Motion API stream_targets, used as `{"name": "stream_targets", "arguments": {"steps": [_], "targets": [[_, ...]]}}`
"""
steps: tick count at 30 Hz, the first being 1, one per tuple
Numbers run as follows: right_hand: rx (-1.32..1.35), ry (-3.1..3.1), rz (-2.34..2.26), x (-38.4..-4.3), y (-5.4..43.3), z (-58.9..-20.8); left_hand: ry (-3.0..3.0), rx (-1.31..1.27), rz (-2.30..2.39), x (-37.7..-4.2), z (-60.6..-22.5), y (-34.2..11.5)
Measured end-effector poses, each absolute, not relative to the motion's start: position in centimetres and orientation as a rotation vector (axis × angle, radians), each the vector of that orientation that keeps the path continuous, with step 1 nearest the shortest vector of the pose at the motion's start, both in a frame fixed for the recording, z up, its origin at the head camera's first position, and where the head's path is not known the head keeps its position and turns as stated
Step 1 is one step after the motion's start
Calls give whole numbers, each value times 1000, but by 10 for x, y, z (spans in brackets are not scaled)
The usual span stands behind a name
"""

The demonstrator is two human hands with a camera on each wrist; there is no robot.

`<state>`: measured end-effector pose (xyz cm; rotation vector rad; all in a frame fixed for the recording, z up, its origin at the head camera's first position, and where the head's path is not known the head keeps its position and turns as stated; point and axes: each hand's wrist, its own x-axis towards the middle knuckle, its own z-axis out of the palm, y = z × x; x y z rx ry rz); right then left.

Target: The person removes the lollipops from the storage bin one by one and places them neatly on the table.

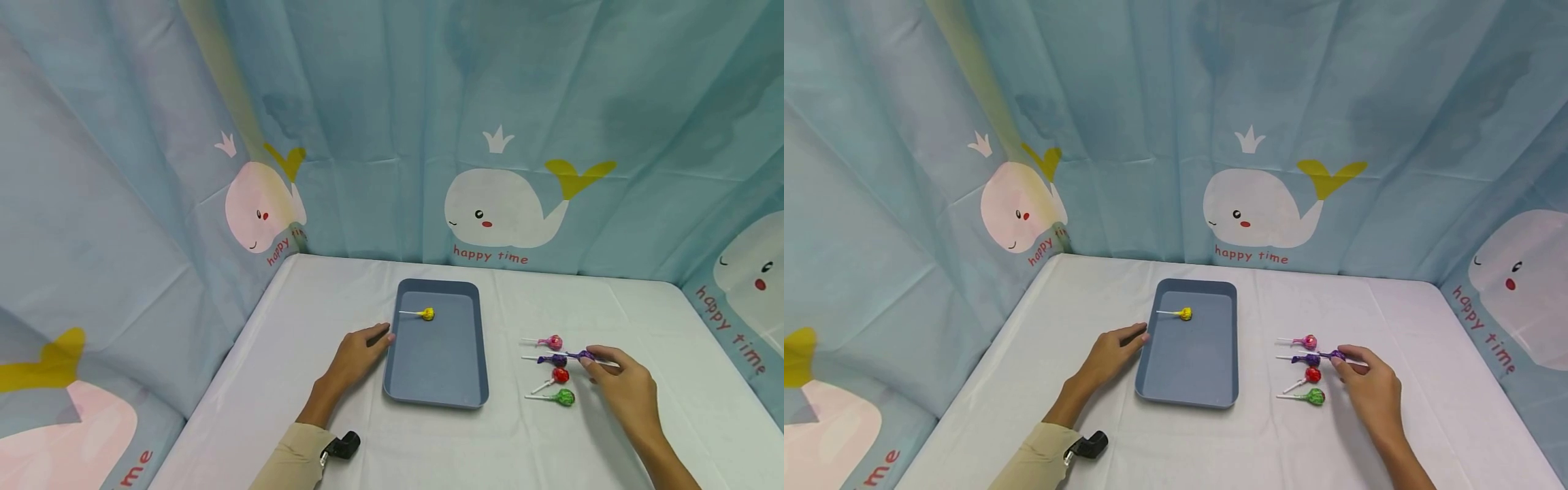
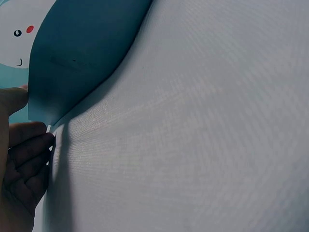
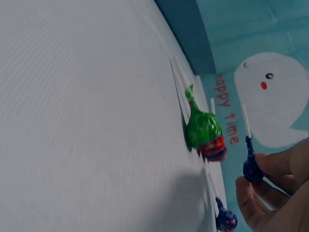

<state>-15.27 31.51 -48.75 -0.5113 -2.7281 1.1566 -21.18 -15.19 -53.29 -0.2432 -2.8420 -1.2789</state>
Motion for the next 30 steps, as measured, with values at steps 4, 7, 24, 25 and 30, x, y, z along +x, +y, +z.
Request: {"name": "stream_targets", "arguments": {"steps": [4,7,24,25,30], "targets": [[-550,-2717,1142,-150,327,-491,-2845,-239,-1278,-211,-532,-152],[-562,-2718,1120,-147,337,-492,-2846,-236,-1277,-211,-532,-152],[-614,-2755,1074,-144,361,-501,-2851,-243,-1270,-212,-533,-152],[-622,-2759,1073,-145,361,-501,-2851,-253,-1259,-212,-533,-152],[-647,-2783,1046,-147,363,-504,-2855,-250,-1254,-212,-532,-152]]}}
